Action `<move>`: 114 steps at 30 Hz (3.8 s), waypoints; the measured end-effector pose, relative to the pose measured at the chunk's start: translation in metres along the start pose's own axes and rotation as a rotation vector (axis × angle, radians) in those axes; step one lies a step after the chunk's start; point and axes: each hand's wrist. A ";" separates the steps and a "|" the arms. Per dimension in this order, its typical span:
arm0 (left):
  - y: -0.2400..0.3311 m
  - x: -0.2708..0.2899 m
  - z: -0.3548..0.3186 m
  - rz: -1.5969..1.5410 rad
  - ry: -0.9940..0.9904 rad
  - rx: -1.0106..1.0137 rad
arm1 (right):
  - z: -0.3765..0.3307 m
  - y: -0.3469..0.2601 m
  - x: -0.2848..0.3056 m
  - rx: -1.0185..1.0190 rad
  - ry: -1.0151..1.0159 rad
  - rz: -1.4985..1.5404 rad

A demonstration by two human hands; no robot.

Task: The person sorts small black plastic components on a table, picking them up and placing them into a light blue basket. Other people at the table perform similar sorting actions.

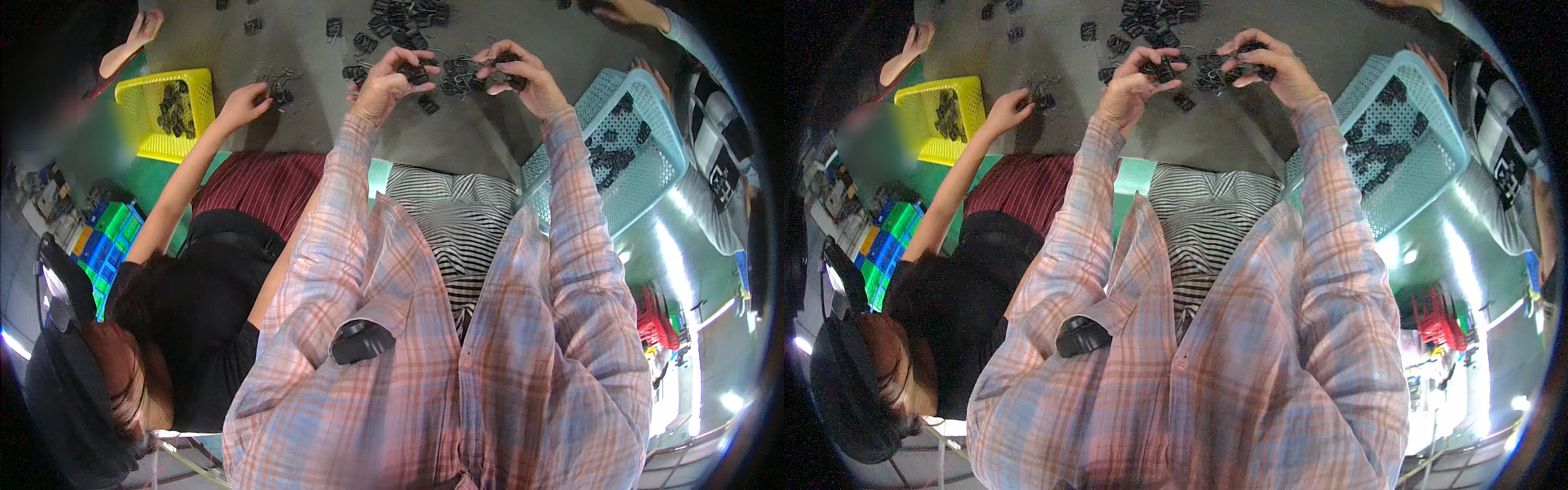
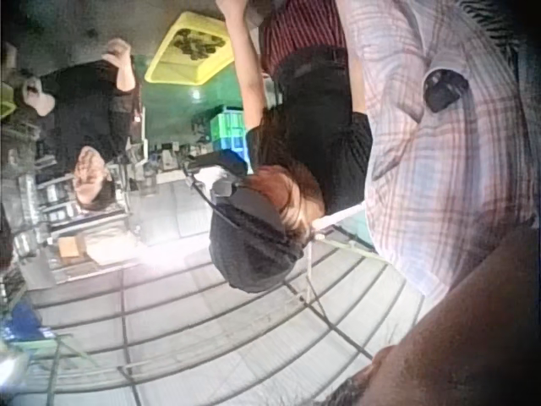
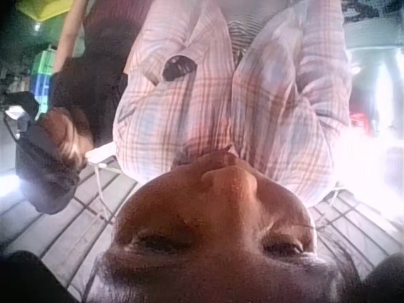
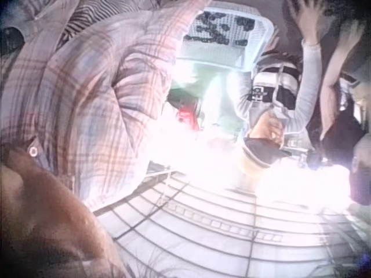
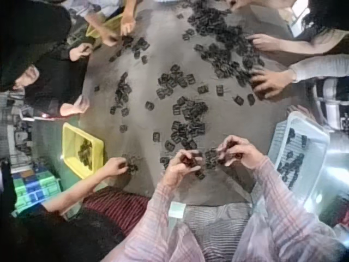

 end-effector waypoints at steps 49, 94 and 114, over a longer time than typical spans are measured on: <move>-0.014 -0.033 0.088 1.181 0.386 0.329 | -0.035 0.034 0.013 -0.219 0.465 0.077; -0.017 -0.112 -0.023 1.079 0.470 -0.139 | -0.040 0.044 -0.068 -0.060 0.700 -0.322; -0.071 -0.078 -0.003 1.100 0.313 -0.083 | -0.179 0.016 -0.046 0.130 1.084 -1.042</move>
Point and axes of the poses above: each hand's wrist, its own z-axis towards the middle knuckle, its own x-axis out of the back of the hand, y = z × x, and after that the axes turned 12 degrees about -y, right-handed
